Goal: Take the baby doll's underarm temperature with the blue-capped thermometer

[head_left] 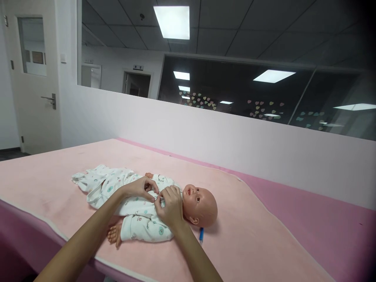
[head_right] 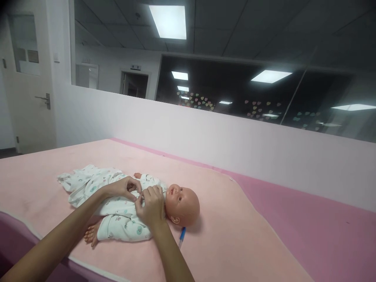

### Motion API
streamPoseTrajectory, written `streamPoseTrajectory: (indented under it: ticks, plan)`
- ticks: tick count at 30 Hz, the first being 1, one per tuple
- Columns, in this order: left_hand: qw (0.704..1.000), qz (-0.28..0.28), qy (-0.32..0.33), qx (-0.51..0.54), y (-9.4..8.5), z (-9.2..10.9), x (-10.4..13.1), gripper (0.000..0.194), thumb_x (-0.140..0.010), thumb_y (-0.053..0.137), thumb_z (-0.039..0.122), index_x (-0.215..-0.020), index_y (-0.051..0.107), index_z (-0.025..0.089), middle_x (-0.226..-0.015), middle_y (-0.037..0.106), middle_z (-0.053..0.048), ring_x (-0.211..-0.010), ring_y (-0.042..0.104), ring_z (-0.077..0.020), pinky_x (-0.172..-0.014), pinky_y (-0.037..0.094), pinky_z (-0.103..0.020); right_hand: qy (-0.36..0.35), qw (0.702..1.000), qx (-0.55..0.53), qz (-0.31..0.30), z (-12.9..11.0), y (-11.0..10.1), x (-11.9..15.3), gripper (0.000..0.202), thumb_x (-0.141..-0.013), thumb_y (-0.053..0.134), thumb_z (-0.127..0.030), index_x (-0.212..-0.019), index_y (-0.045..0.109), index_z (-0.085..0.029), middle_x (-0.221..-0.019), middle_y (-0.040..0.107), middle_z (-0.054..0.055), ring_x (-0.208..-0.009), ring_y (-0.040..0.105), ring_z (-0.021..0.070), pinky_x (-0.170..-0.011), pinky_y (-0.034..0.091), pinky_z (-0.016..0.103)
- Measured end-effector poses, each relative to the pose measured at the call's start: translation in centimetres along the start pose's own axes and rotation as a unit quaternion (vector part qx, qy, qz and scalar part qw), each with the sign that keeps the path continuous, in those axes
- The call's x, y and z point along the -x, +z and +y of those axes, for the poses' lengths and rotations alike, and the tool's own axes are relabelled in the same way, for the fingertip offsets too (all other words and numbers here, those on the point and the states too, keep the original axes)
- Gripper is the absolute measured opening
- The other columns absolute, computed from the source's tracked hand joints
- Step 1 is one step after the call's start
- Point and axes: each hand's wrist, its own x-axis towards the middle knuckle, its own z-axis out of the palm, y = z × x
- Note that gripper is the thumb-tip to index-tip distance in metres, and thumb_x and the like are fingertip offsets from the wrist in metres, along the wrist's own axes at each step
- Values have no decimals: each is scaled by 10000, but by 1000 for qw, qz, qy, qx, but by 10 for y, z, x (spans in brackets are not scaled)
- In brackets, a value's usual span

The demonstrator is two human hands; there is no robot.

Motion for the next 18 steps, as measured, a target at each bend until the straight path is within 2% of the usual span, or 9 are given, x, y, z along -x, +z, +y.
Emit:
streamPoseTrajectory:
  ticks: [5,12,18]
  plan:
    - [999,-12,24,22,2,1,1,254,-555,755,296,-762,692,163,-733,540,16,-588,307,-57,-543,256,-214,-19,1000,-13,3,2,1,2,112,-715,479,-140,-623,428,-177,-655,461,6,-685,395,132,-718,338,302]
    - [1000,-20,21,-7,2,5,2,261,-586,731,269,-834,706,188,-782,553,10,-593,310,-59,-536,243,-216,-31,999,-27,22,3,2,2,107,-693,471,-118,-616,423,-175,-641,456,3,-677,390,130,-708,340,303]
    - [1000,-6,23,-5,2,-1,1,261,-593,724,315,-808,705,169,-798,565,-1,-578,313,-56,-525,249,-215,-6,999,3,32,2,1,1,150,-698,474,-119,-597,383,-185,-619,430,2,-660,372,136,-670,326,303]
